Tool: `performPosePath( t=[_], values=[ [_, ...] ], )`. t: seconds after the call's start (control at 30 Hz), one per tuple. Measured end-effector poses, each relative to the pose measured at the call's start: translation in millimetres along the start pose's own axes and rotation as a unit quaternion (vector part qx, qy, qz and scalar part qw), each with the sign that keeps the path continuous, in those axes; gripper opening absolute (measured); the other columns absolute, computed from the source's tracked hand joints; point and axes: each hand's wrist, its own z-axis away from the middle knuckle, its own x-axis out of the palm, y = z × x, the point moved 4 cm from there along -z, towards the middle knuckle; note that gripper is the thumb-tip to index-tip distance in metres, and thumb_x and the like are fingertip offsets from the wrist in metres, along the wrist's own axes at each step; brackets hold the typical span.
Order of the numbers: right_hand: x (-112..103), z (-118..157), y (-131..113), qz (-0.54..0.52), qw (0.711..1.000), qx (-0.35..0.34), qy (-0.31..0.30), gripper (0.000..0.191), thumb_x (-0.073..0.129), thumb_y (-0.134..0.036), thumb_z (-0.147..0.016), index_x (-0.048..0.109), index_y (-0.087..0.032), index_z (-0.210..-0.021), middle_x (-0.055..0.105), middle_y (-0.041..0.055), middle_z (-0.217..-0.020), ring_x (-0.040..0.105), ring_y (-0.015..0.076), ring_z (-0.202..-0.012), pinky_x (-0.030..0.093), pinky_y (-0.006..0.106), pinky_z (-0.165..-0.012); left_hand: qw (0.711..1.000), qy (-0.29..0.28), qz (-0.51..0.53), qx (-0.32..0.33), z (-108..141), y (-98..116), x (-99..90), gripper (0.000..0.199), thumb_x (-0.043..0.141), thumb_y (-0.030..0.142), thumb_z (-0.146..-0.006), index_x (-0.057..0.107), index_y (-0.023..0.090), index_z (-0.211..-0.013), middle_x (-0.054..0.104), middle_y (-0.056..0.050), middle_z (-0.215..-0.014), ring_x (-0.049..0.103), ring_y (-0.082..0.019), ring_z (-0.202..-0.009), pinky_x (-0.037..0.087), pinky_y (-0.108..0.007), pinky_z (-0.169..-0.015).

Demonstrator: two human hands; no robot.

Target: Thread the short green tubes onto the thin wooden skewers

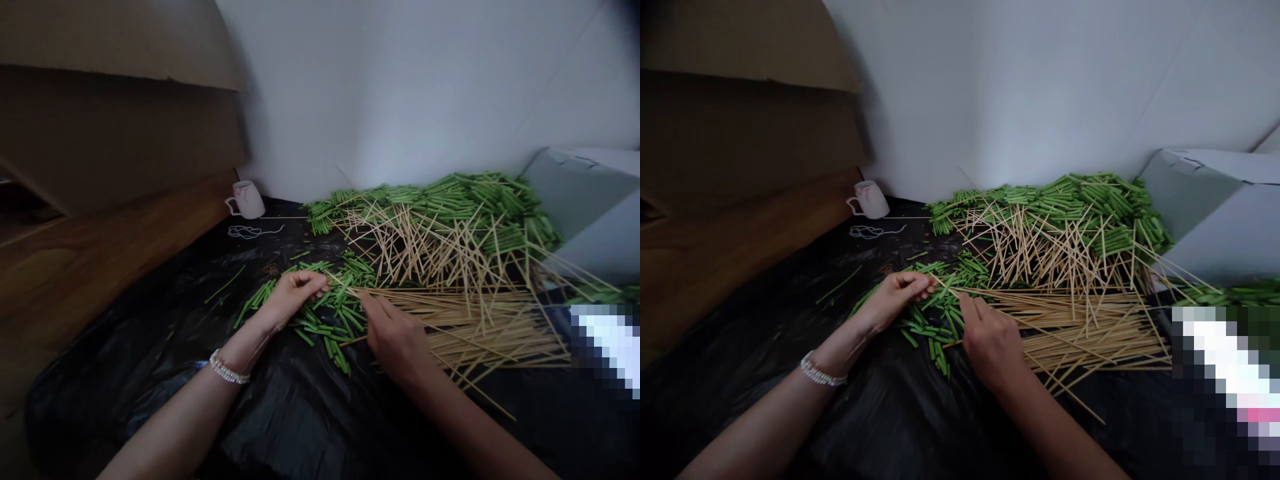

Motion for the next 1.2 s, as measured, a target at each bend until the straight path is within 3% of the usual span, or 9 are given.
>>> performPosePath(
  t=[0.1, 0.23, 0.4, 0.57, 0.8, 1.0, 1.2],
  values=[
    [0, 0, 6, 0.013, 1.0, 0.009, 0.002, 0.036, 0.042, -0.009, -0.086, 0.062, -0.012, -0.116, 0.069, 0.0048, -0.083, 0.061, 0.0131, -0.064, 0.041, 0.024, -0.056, 0.987, 0.038, -0.15, 0.047, -2, 5, -13.4, 0.025, 0.074, 0.04, -0.071, 0.075, 0.016, -0.074, 0.07, -0.004, -0.074, 0.057, -0.015, -0.068, 0.041, -0.026, -0.067],
    [2, 2, 7, 0.016, 1.0, 0.012, -0.007, 0.037, 0.042, -0.01, -0.086, 0.062, -0.013, -0.117, 0.07, 0.0052, -0.088, 0.062, 0.0126, -0.066, 0.041, 0.024, -0.056, 0.945, -0.011, -0.313, 0.092, -1, 0, -14.4, 0.016, 0.076, 0.036, -0.068, 0.075, 0.021, -0.071, 0.067, -0.003, -0.073, 0.056, -0.018, -0.07, 0.038, -0.026, -0.067],
    [4, 2, 6, 0.007, 1.0, 0.015, -0.012, 0.037, 0.041, -0.009, -0.087, 0.062, -0.014, -0.117, 0.07, 0.0045, -0.086, 0.061, 0.0124, -0.065, 0.042, 0.024, -0.056, 0.924, -0.015, -0.358, 0.134, -1, -4, -13.3, 0.012, 0.081, 0.031, -0.062, 0.075, 0.025, -0.07, 0.065, -0.003, -0.073, 0.054, -0.021, -0.077, 0.037, -0.028, -0.073],
    [4, 2, 6, 0.012, 1.0, 0.013, -0.015, 0.036, 0.042, -0.01, -0.086, 0.063, -0.016, -0.115, 0.068, 0.0023, -0.079, 0.06, 0.0121, -0.063, 0.038, 0.025, -0.053, 0.955, -0.008, -0.282, 0.096, -2, 1, -11.5, 0.01, 0.074, 0.03, -0.071, 0.075, 0.022, -0.078, 0.071, -0.004, -0.085, 0.06, -0.02, -0.08, 0.041, -0.029, -0.078],
    [0, 2, 2, 0.007, 1.0, -0.002, -0.001, 0.035, 0.043, -0.009, -0.085, 0.063, -0.015, -0.112, 0.064, 0.0003, -0.074, 0.057, 0.0112, -0.058, 0.036, 0.026, -0.052, 0.998, 0.062, -0.034, 0.004, -6, -5, -19.2, 0.025, 0.081, 0.036, -0.064, 0.074, 0.016, -0.078, 0.071, -0.004, -0.076, 0.059, -0.014, -0.069, 0.043, -0.025, -0.07],
    [2, 3, -1, 0.002, 1.0, -0.004, -0.011, 0.034, 0.044, -0.009, -0.085, 0.064, -0.015, -0.113, 0.066, 0.0005, -0.076, 0.057, 0.0106, -0.058, 0.035, 0.025, -0.052, 0.978, 0.029, 0.19, -0.084, -6, -14, -16.4, 0.027, 0.083, 0.033, -0.064, 0.075, 0.015, -0.082, 0.071, -0.005, -0.08, 0.061, -0.011, -0.073, 0.046, -0.022, -0.07],
    [3, 3, -1, -0.002, 1.0, -0.003, -0.015, 0.035, 0.043, -0.009, -0.086, 0.063, -0.015, -0.114, 0.067, 0.0012, -0.077, 0.057, 0.01, -0.059, 0.035, 0.025, -0.052, 0.967, -0.006, 0.232, -0.108, -4, -12, -11.5, 0.026, 0.083, 0.027, -0.065, 0.075, 0.012, -0.085, 0.07, -0.005, -0.08, 0.061, -0.009, -0.072, 0.046, -0.018, -0.066]
  ],
)
